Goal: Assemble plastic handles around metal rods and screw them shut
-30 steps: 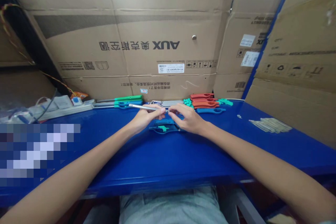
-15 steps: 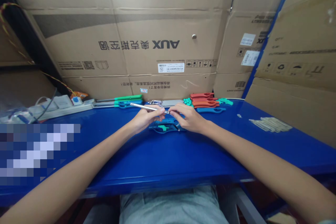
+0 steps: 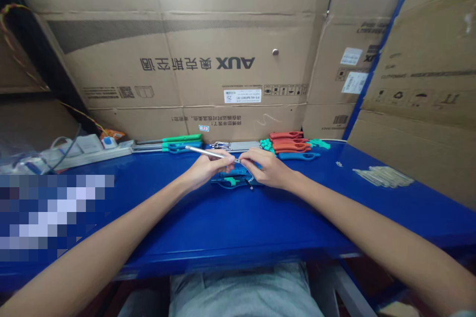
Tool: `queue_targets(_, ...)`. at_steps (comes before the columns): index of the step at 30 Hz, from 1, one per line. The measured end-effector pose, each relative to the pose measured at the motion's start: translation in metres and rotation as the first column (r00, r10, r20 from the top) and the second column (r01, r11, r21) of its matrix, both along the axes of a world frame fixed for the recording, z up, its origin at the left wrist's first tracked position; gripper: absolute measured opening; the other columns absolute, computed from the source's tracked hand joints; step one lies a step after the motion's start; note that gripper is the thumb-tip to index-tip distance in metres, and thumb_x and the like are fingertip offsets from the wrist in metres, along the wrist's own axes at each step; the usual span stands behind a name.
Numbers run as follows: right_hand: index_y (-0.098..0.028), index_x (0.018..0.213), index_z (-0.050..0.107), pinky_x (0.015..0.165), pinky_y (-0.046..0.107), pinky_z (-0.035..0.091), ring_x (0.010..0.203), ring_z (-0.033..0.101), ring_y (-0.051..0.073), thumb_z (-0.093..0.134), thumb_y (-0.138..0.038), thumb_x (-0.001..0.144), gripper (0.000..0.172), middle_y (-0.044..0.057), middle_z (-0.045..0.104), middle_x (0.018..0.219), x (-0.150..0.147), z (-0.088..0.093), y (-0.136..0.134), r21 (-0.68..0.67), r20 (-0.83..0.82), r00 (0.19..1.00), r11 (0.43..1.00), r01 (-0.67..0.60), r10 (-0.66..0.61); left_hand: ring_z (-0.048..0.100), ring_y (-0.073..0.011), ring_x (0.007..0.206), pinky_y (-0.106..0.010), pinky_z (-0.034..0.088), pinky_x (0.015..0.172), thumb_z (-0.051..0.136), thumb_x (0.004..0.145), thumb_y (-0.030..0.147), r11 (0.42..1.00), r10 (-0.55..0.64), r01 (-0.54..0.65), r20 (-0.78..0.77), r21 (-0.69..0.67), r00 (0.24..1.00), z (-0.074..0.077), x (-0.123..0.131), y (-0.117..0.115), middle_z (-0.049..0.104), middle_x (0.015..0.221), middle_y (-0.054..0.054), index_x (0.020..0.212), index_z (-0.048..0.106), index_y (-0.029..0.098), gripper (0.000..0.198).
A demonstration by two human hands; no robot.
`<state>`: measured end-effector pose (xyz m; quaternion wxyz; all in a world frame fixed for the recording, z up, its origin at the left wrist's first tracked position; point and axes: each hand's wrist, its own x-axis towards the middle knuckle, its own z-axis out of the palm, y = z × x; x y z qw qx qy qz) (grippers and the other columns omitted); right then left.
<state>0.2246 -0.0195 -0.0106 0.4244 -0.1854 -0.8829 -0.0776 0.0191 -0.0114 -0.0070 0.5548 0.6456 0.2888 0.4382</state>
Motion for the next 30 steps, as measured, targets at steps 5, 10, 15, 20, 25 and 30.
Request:
queue_targets(5, -0.013, 0.096, 0.062, 0.072, 0.032, 0.05, 0.076, 0.06, 0.018, 0.053, -0.02, 0.088, 0.014, 0.009, 0.067, 0.084, -0.001, 0.002, -0.003, -0.002, -0.008, 1.0, 1.0, 0.007, -0.007, 0.058, -0.0114, 0.063, -0.024, 0.047, 0.061, 0.08, 0.066, 0.035, 0.999, -0.024, 0.024, -0.007, 0.025, 1.0, 0.0, 0.001, 0.001, 0.064, 0.067, -0.002, 0.074, 0.069, 0.014, 0.025)
queue_targets(10, -0.015, 0.092, 0.062, 0.073, 0.03, 0.049, 0.078, 0.061, 0.017, 0.05, -0.021, 0.09, 0.013, 0.008, 0.068, 0.086, 0.001, 0.001, 0.002, -0.036, -0.016, 0.999, 0.999, 0.04, -0.041, 0.06, -0.0111, 0.065, -0.023, 0.048, 0.061, 0.081, 0.066, 0.033, 1.0, -0.023, 0.023, -0.007, -0.007, 1.0, -0.002, -0.002, 0.006, 0.066, 0.071, -0.003, 0.086, 0.071, 0.014, 0.029)
queue_targets(15, -0.014, 0.091, 0.062, 0.071, 0.028, 0.048, 0.075, 0.06, 0.016, 0.052, -0.022, 0.089, 0.013, 0.007, 0.067, 0.083, 0.012, 0.001, 0.014, -0.08, -0.069, 0.991, 0.991, 0.106, -0.112, 0.061, -0.0122, 0.065, -0.025, 0.05, 0.064, 0.084, 0.06, 0.032, 0.996, 0.053, -0.05, 0.044, -0.075, 0.998, 0.004, -0.022, 0.02, 0.067, 0.069, -0.003, 0.085, 0.07, 0.015, 0.033)
queue_targets(20, -0.014, 0.092, 0.062, 0.07, 0.028, 0.047, 0.075, 0.06, 0.015, 0.052, -0.023, 0.089, 0.013, 0.007, 0.067, 0.084, 0.017, 0.0, 0.018, -0.138, -0.064, 0.988, 0.982, 0.13, -0.14, 0.064, -0.0154, 0.069, -0.028, 0.05, 0.069, 0.08, 0.064, 0.036, 0.986, 0.127, -0.099, -0.223, 0.134, 0.966, 0.011, -0.033, 0.026, 0.071, 0.075, -0.005, 0.089, 0.068, 0.014, 0.035)
queue_targets(25, -0.014, 0.093, 0.063, 0.073, 0.028, 0.049, 0.08, 0.062, 0.016, 0.052, -0.021, 0.091, 0.013, 0.008, 0.069, 0.089, 0.007, -0.004, 0.011, -0.137, -0.029, 0.996, 0.987, 0.084, -0.088, 0.063, -0.016, 0.068, -0.027, 0.049, 0.068, 0.067, 0.076, 0.041, 0.869, 0.249, 0.068, -0.553, 0.489, 0.795, 0.01, -0.019, 0.009, 0.071, 0.075, -0.002, 0.099, 0.067, 0.015, 0.035)
queue_targets(30, -0.014, 0.096, 0.064, 0.078, 0.029, 0.05, 0.085, 0.064, 0.017, 0.052, -0.022, 0.091, 0.015, 0.009, 0.07, 0.093, -0.003, -0.005, 0.002, -0.168, -0.009, 0.999, 0.985, 0.042, -0.044, 0.056, -0.0127, 0.064, -0.022, 0.043, 0.06, 0.057, 0.085, 0.04, 0.779, 0.266, 0.174, -0.569, 0.602, 0.778, 0.01, -0.007, -0.003, 0.066, 0.073, -0.001, 0.099, 0.067, 0.015, 0.031)
